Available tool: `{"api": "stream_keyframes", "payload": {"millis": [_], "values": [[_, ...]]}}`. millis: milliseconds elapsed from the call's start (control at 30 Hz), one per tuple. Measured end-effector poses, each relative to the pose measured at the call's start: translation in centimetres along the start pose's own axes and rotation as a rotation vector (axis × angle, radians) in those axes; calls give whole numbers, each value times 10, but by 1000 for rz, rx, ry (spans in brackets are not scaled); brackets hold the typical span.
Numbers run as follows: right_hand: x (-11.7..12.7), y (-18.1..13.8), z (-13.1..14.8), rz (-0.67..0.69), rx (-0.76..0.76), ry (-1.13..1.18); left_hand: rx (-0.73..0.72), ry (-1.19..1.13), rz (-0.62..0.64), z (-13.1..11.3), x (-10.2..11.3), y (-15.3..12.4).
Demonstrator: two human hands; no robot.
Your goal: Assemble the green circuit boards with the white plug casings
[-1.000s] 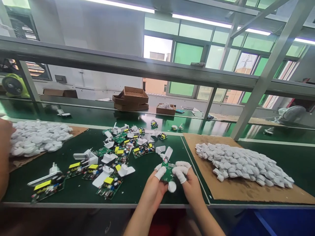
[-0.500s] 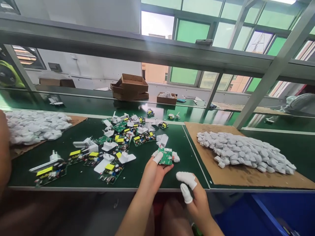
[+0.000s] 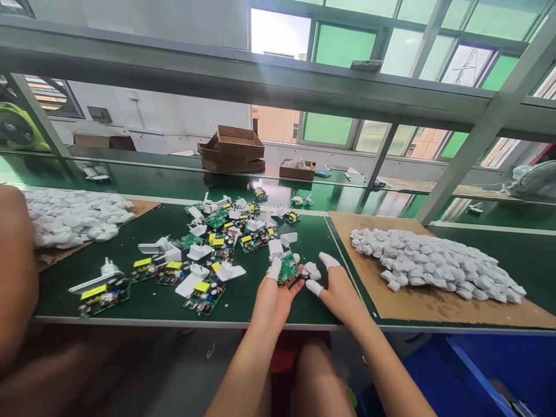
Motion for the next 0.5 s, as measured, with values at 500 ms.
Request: {"api": "stream_keyframes", "payload": {"millis": [500], "values": [[6,-3,-7,-70,-36,671,-82,134,7,5,-1,0]]}}
Point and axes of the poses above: each hand's wrist, its own y-axis towards the middle knuckle, its own x-axis out of the back of the hand, z = x × y, the point moved 3 cm from there along y, towards the middle knuckle, and after that the axes turned 4 degrees about -y, right-handed, at the moved point
